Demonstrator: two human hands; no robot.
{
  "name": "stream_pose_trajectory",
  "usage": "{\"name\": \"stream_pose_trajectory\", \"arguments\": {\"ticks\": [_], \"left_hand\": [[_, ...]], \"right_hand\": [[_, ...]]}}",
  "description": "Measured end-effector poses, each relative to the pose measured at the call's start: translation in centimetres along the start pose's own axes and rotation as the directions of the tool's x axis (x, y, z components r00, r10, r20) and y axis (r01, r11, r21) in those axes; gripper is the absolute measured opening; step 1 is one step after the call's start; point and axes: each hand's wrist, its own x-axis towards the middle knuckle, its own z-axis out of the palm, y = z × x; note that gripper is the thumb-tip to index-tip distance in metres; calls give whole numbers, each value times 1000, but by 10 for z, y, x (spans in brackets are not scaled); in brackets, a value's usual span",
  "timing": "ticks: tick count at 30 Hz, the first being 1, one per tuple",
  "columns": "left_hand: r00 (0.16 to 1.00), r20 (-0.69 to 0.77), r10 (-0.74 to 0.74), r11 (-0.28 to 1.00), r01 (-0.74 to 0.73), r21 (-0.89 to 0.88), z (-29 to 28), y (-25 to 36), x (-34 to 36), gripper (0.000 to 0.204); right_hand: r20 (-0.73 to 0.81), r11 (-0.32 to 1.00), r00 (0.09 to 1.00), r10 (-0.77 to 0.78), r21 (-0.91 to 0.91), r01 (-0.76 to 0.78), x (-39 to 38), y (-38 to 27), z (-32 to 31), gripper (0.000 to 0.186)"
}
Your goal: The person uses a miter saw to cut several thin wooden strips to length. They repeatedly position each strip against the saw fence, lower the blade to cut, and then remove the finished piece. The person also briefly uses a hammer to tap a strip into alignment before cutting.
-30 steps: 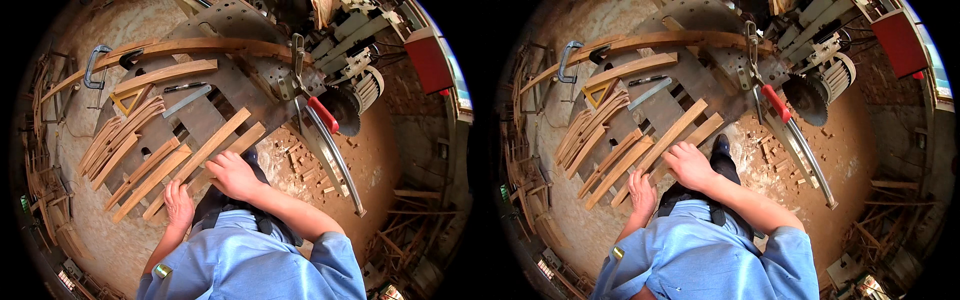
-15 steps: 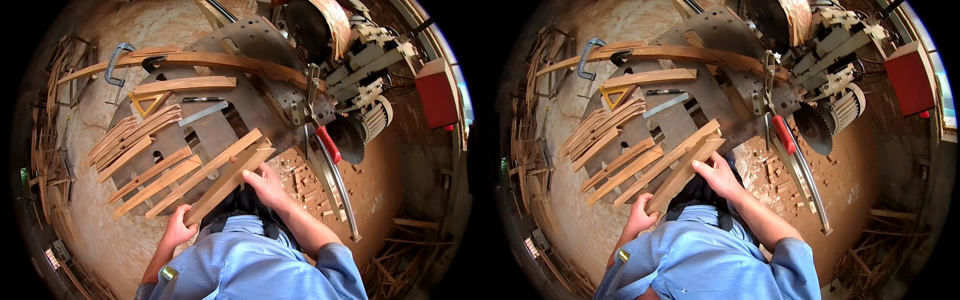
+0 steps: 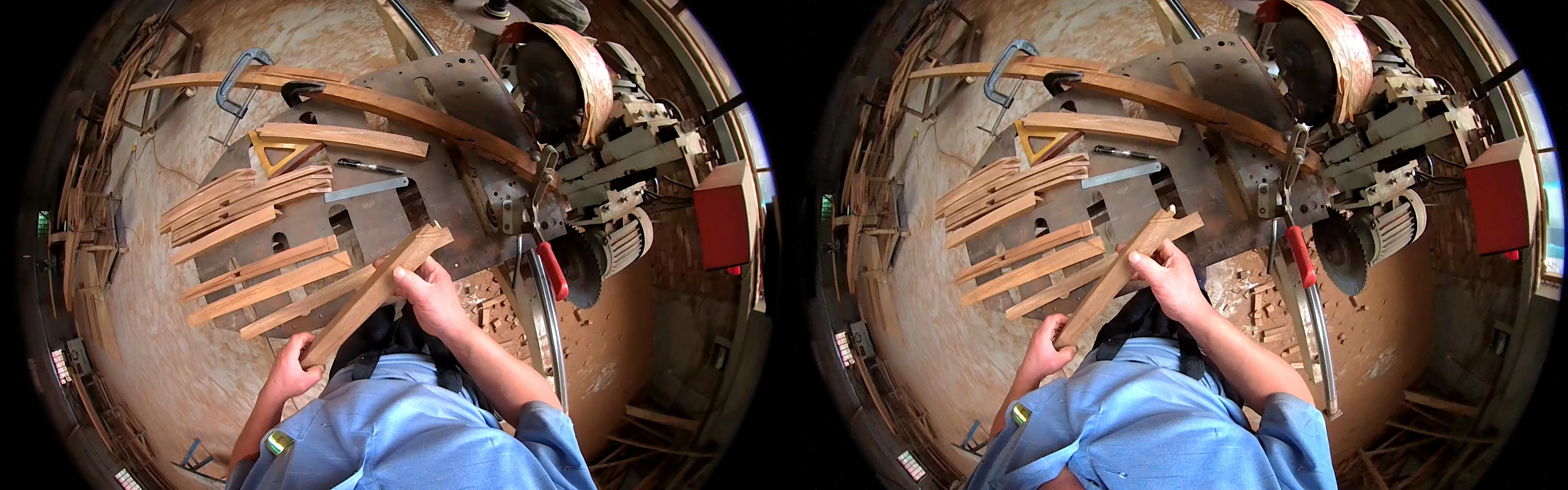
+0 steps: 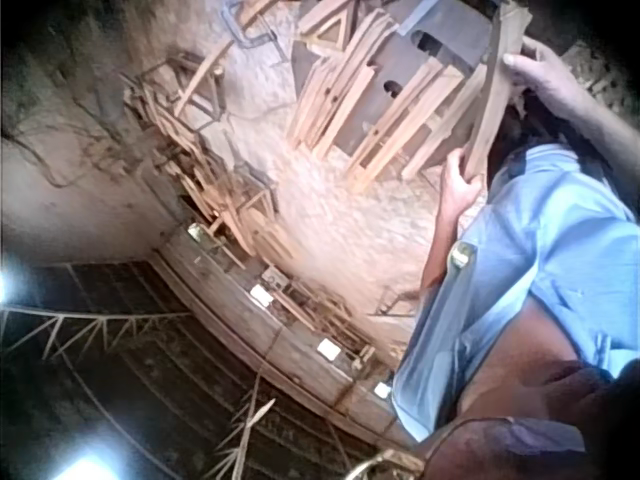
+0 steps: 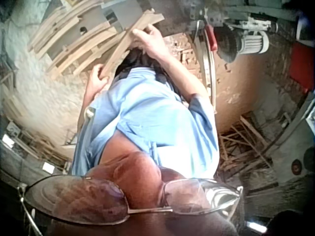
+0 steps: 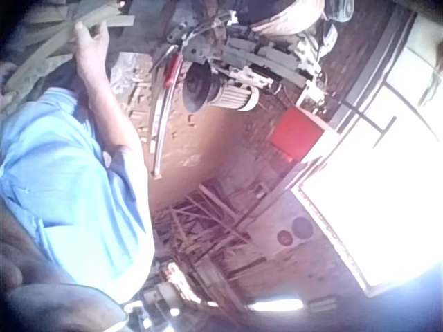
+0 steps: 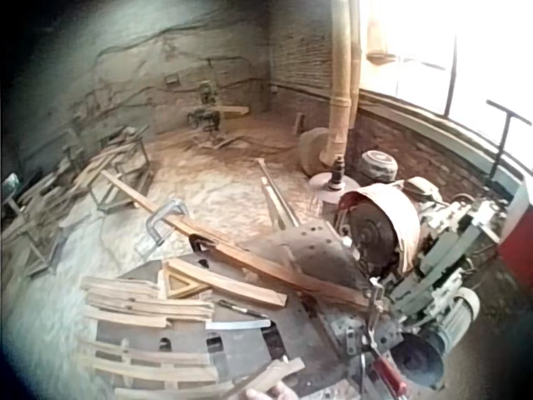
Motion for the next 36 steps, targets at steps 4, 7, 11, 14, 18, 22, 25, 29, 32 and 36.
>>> {"name": "stream_pose_trajectory", "arguments": {"ticks": [4, 7, 11, 14, 18, 22, 25, 29, 32, 36], "left_hand": [[1000, 10, -18, 1000, 18, 4, 1, 6, -2, 51], [1000, 7, -21, 1000, 21, -1, 3, 4, -3, 51], [999, 16, -42, 999, 42, 3, 4, 11, -2, 50], [999, 18, -35, 999, 35, 9, 6, 9, -1, 50], [1000, 13, -23, 999, 23, 25, 7, 13, 0, 50], [1000, -2, -24, 999, 24, 37, 11, 15, 2, 50], [999, -16, -38, 999, 38, 28, 14, 16, 1, 50], [999, -22, -35, 999, 36, 39, 17, 17, 2, 49], [999, -23, -32, 998, 34, 59, 18, 22, 2, 49], [999, -18, -40, 998, 41, 46, 18, 25, 2, 49]], "right_hand": [[0, 1000, 1000, 3, 10, -3, 2, 3, -1, 38], [7, 1000, 1000, 10, -1, -10, 2, 3, -2, 38], [5, 1000, 1000, 15, 0, -15, 2, 0, -3, 37], [1, 1000, 1000, 24, -12, -24, 2, 0, -7, 37], [0, 999, 1000, 30, 39, -30, 3, 1, -11, 39], [7, 998, 1000, 20, 55, -20, 4, 1, -16, 40], [12, 997, 999, 36, 62, -36, 3, -2, -17, 40], [20, 996, 999, 46, 74, -48, 5, -2, -20, 40], [29, 997, 998, 56, 56, -58, 6, -3, -22, 40], [46, 997, 997, 62, 46, -64, 7, -4, -23, 41]]}}
